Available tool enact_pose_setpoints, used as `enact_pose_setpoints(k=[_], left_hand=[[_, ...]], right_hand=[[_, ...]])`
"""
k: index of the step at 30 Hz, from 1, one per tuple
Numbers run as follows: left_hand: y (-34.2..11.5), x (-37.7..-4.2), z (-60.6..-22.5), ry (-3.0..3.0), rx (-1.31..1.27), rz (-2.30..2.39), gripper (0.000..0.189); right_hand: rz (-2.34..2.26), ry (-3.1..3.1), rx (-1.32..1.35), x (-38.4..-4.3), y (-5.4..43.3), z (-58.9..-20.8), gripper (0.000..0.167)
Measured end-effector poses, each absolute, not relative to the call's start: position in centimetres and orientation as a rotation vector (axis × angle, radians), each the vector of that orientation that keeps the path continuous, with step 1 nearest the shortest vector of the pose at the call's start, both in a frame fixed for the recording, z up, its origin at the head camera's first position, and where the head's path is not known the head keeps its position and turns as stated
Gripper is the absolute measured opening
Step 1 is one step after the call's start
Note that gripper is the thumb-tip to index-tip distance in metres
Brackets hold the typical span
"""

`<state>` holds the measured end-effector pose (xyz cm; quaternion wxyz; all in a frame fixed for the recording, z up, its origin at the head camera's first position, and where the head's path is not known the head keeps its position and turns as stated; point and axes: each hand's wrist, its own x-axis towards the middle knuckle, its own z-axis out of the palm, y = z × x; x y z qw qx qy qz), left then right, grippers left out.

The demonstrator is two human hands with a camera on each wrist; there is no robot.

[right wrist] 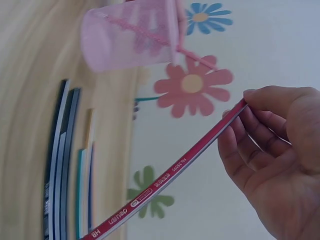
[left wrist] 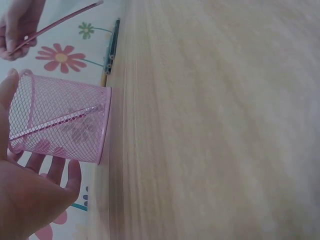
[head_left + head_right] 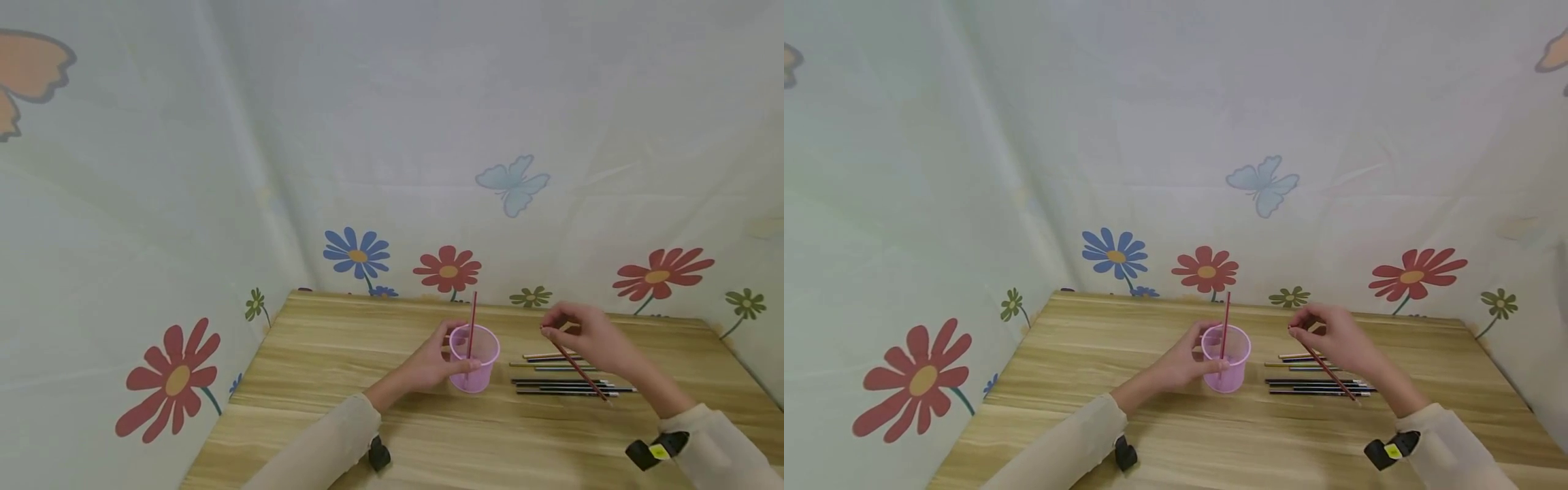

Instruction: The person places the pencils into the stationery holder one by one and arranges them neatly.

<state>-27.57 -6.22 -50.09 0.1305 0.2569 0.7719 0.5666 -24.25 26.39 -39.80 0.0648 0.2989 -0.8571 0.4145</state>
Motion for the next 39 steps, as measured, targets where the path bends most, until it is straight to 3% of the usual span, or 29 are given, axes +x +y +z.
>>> enact_pose_setpoints(k=[10, 23, 39], left_hand=[[-6.2, -27.7, -50.1, 2.251, 0.787, 1.650, 0.088], [-6.2, -27.7, -50.2, 2.240, 0.784, 1.660, 0.088], [-6.2, -27.7, -50.0, 2.233, 0.771, 1.649, 0.088]], right_hand=[[1.295, -2.542, 0.799, -25.1, 24.1, -36.7, 0.008], [1.515, -2.278, 0.709, -26.3, 19.4, -33.0, 0.015], [1.879, -2.115, 0.536, -28.7, 17.6, -36.9, 0.024]])
